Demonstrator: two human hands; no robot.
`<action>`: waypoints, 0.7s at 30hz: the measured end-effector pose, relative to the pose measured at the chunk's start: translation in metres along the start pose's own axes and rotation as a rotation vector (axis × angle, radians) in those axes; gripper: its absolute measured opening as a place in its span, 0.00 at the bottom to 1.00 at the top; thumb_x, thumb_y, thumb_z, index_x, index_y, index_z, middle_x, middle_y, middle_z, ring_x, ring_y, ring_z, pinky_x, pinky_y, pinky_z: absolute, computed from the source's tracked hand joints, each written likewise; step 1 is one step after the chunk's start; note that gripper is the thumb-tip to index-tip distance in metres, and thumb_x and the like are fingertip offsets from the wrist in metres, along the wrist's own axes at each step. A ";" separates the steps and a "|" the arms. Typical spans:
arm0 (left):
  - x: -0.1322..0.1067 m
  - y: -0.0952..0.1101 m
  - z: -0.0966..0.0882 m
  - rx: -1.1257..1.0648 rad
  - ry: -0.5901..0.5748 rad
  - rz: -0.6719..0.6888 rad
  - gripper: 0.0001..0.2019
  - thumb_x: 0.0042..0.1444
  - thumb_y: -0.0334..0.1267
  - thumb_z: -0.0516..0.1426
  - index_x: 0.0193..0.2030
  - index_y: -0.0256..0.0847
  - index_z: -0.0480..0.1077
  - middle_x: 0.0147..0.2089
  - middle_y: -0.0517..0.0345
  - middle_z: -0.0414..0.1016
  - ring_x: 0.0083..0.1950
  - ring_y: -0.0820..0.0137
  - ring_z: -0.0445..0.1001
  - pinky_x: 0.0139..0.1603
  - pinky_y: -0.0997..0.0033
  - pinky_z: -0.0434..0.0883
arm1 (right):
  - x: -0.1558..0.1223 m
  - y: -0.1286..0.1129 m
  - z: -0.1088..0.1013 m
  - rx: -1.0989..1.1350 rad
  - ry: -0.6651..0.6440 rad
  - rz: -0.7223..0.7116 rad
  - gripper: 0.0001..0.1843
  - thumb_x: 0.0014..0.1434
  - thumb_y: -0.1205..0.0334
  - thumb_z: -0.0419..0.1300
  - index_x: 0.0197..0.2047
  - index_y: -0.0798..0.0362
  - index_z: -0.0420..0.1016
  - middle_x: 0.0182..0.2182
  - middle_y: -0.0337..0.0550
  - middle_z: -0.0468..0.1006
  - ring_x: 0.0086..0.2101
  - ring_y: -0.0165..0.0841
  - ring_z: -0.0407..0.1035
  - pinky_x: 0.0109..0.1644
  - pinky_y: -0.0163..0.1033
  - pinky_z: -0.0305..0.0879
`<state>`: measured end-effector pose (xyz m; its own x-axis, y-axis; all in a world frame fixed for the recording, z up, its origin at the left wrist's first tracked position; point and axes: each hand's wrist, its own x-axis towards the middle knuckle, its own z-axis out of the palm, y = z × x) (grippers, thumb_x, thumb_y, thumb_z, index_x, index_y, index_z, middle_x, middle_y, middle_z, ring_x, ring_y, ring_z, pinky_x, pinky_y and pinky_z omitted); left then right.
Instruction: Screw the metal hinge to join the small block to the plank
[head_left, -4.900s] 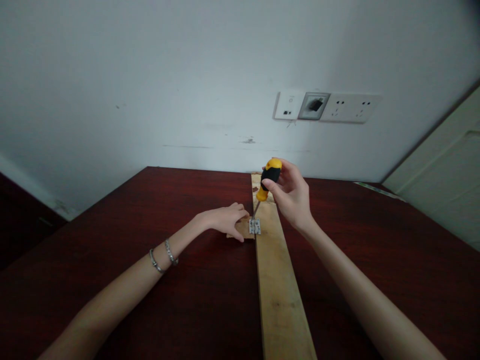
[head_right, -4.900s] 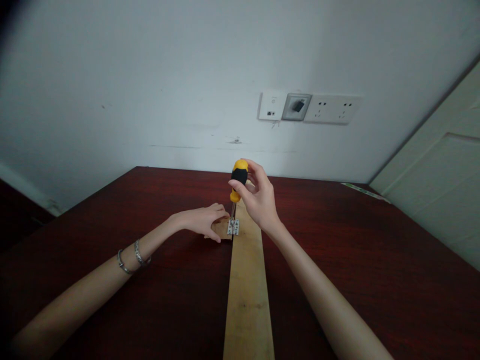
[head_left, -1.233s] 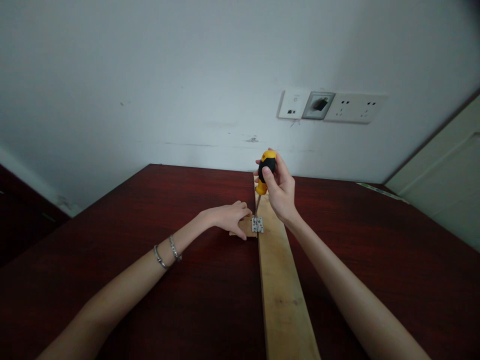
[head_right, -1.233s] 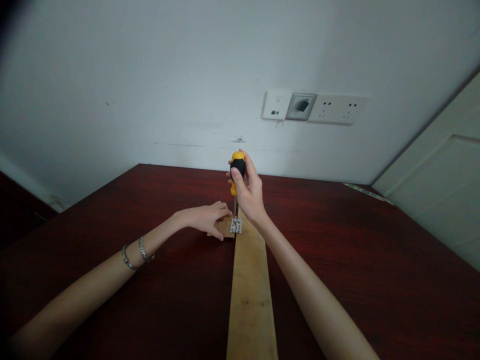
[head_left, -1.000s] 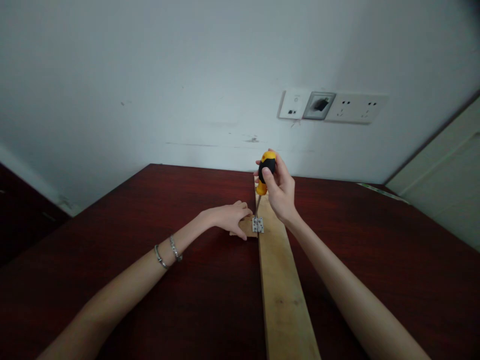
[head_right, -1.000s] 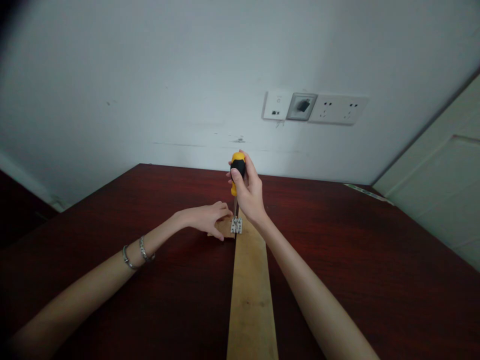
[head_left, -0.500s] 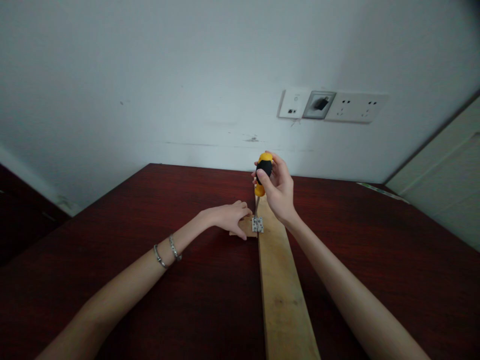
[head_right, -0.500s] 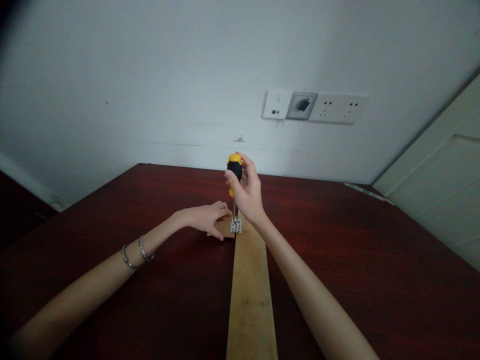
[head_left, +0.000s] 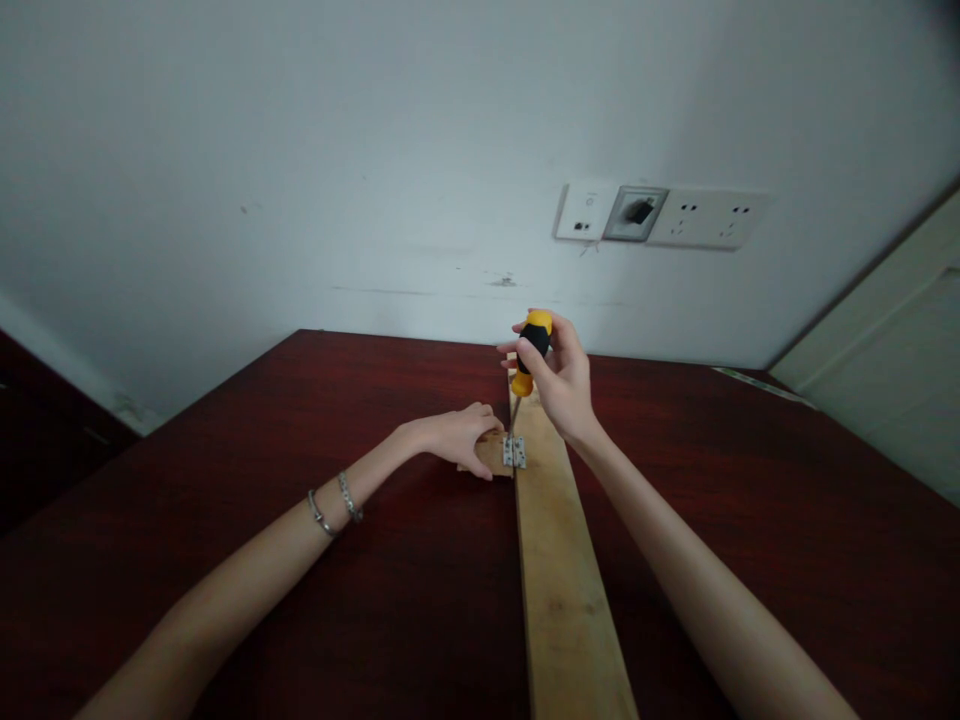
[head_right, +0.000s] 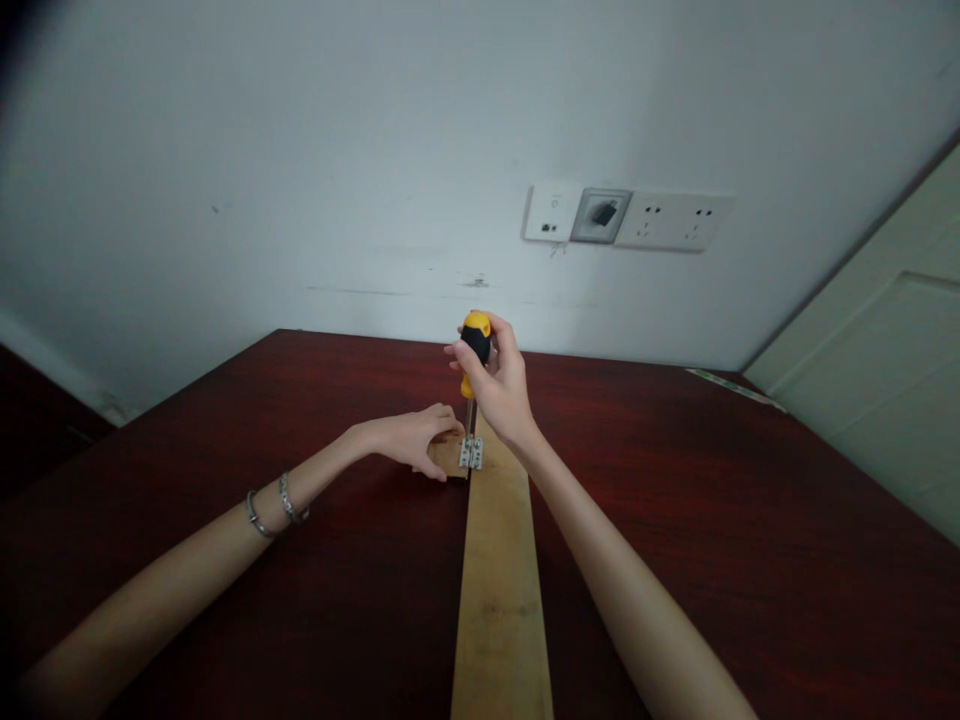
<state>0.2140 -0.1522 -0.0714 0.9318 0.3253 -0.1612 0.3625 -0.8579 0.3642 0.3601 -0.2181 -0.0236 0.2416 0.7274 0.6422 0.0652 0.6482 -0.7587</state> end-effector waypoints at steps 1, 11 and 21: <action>0.000 -0.001 0.001 -0.011 0.003 0.005 0.32 0.41 0.51 0.63 0.52 0.41 0.63 0.47 0.54 0.60 0.50 0.62 0.61 0.49 0.68 0.63 | 0.000 -0.001 0.000 0.016 -0.008 -0.005 0.18 0.54 0.53 0.60 0.46 0.45 0.62 0.42 0.41 0.68 0.33 0.28 0.70 0.36 0.38 0.71; 0.000 0.000 0.005 -0.081 0.033 0.009 0.30 0.41 0.46 0.63 0.51 0.39 0.60 0.48 0.54 0.57 0.51 0.62 0.61 0.54 0.66 0.62 | 0.002 0.007 -0.005 0.033 -0.019 0.038 0.21 0.58 0.51 0.54 0.54 0.43 0.61 0.38 0.39 0.69 0.30 0.27 0.65 0.33 0.37 0.66; 0.002 -0.002 0.011 -0.062 0.073 0.014 0.28 0.40 0.43 0.62 0.48 0.40 0.59 0.47 0.55 0.56 0.52 0.62 0.57 0.55 0.63 0.60 | 0.006 0.014 -0.009 0.105 -0.041 0.087 0.22 0.57 0.51 0.54 0.54 0.45 0.63 0.40 0.43 0.72 0.34 0.32 0.68 0.38 0.42 0.68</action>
<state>0.2150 -0.1541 -0.0822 0.9350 0.3432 -0.0893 0.3476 -0.8370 0.4227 0.3715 -0.2071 -0.0313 0.2016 0.7890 0.5804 -0.0568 0.6010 -0.7972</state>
